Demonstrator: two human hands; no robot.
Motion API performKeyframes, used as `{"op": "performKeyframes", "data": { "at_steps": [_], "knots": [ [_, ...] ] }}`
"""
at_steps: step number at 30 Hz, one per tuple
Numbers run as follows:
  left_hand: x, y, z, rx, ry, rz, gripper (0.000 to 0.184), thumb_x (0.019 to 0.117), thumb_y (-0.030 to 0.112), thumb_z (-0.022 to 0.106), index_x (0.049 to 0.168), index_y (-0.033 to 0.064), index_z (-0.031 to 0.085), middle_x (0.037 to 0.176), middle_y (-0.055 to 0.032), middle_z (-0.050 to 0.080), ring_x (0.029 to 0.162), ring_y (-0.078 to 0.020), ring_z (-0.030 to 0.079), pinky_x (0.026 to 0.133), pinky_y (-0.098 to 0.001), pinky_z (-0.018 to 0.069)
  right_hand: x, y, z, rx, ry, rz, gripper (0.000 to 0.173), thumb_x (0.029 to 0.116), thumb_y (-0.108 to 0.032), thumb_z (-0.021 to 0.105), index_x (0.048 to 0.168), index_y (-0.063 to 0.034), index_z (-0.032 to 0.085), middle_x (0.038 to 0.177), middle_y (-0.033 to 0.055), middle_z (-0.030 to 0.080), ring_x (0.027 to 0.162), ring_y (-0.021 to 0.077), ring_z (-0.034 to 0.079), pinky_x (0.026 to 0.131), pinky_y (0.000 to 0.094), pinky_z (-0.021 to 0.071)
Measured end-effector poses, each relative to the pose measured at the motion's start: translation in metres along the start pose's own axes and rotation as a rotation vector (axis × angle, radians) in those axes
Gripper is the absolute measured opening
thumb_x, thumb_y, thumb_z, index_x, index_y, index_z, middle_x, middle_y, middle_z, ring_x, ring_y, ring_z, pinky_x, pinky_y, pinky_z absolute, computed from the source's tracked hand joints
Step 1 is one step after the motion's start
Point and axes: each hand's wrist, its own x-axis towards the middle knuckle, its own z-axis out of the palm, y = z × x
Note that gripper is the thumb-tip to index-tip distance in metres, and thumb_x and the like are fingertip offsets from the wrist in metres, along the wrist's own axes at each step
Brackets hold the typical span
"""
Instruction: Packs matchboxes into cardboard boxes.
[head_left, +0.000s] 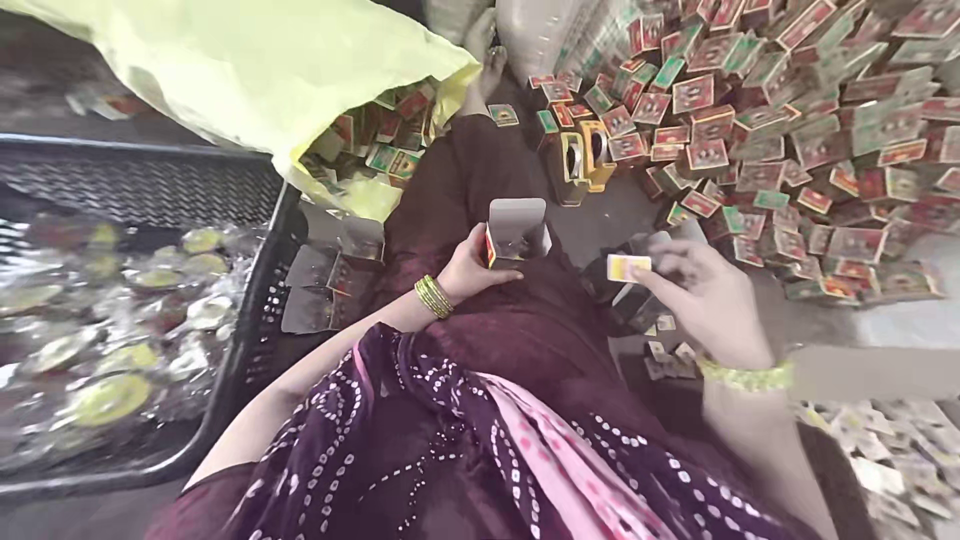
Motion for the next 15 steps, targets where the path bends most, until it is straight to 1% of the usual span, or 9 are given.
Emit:
{"op": "performKeyframes", "data": {
  "at_steps": [1,2,5,8,9,11,13,15],
  "knots": [
    [0.0,-0.001,0.0,0.009,-0.006,0.015,0.092,0.0662,0.016,0.097,0.141,0.0027,0.046,0.122,-0.0066,0.07,0.112,-0.0142,0.069,0.099,-0.0383,0.0594,0.007,-0.018,0.017,0.131,0.051,-0.105,0.043,0.0873,-0.033,0.082,0.119,-0.0082,0.067,0.091,-0.001,0.074,0.078,0.0076,0.071,0.07,0.0292,0.0628],
    [-0.001,-0.001,-0.001,0.029,-0.012,0.017,0.089,0.0669,0.018,0.096,0.14,0.0035,0.048,0.121,-0.006,0.071,0.111,-0.0136,0.07,0.099,-0.0384,0.0596,0.013,-0.034,0.035,0.193,0.071,-0.181,0.04,0.0871,-0.03,0.083,0.116,-0.0082,0.067,0.091,-0.0012,0.074,0.078,0.007,0.071,0.07,0.0283,0.0632],
    [-0.002,-0.001,-0.006,0.14,-0.049,0.039,0.084,0.0706,0.028,0.095,0.137,0.0042,0.05,0.115,-0.0045,0.072,0.107,-0.0109,0.07,0.098,-0.0366,0.0595,0.027,-0.064,0.089,0.118,0.096,-0.298,0.027,0.0888,-0.03,0.079,0.106,-0.0113,0.069,0.089,-0.0018,0.073,0.076,0.0059,0.071,0.067,0.0288,0.0628],
    [-0.003,-0.002,-0.01,0.26,-0.042,0.108,0.079,0.0733,0.038,0.092,0.132,0.0008,0.054,0.108,-0.006,0.072,0.102,-0.0099,0.07,0.095,-0.0349,0.0585,0.033,-0.075,0.128,0.009,0.071,-0.345,0.022,0.0902,-0.03,0.075,0.101,-0.0117,0.072,0.086,-0.0006,0.073,0.077,0.0087,0.071,0.07,0.0332,0.062],
    [-0.003,-0.001,-0.011,0.274,-0.039,0.112,0.076,0.0742,0.037,0.091,0.13,0.0003,0.055,0.107,-0.0057,0.072,0.1,-0.009,0.069,0.094,-0.0335,0.0582,0.033,-0.076,0.137,-0.003,0.061,-0.352,0.021,0.0904,-0.03,0.074,0.099,-0.0118,0.072,0.085,-0.0009,0.073,0.078,0.0085,0.071,0.071,0.0325,0.0621],
    [-0.003,-0.001,-0.012,0.27,-0.035,0.108,0.073,0.0753,0.032,0.09,0.13,-0.0007,0.054,0.107,-0.0059,0.072,0.101,-0.0084,0.069,0.095,-0.0328,0.0579,0.032,-0.074,0.147,-0.019,0.06,-0.39,0.02,0.0924,-0.031,0.073,0.095,-0.0113,0.073,0.085,-0.0007,0.074,0.08,0.0085,0.071,0.074,0.0307,0.0617],
    [-0.001,-0.003,-0.012,0.253,-0.047,0.094,0.071,0.0764,0.03,0.088,0.13,-0.0001,0.054,0.108,-0.0054,0.072,0.101,-0.0079,0.069,0.095,-0.0327,0.0581,0.03,-0.072,0.152,-0.036,0.106,-0.478,0.018,0.0945,-0.027,0.071,0.091,-0.0098,0.075,0.083,0.0007,0.074,0.079,0.0109,0.071,0.075,0.0306,0.0602],
    [0.0,-0.004,-0.012,0.251,-0.066,0.083,0.069,0.0769,0.03,0.088,0.13,0.0009,0.055,0.108,-0.0051,0.072,0.101,-0.008,0.069,0.095,-0.033,0.0579,0.028,-0.071,0.153,-0.057,0.136,-0.531,0.015,0.094,-0.023,0.071,0.089,-0.0094,0.076,0.08,0.0003,0.074,0.077,0.0107,0.07,0.075,0.0296,0.0598]
  ]
}}
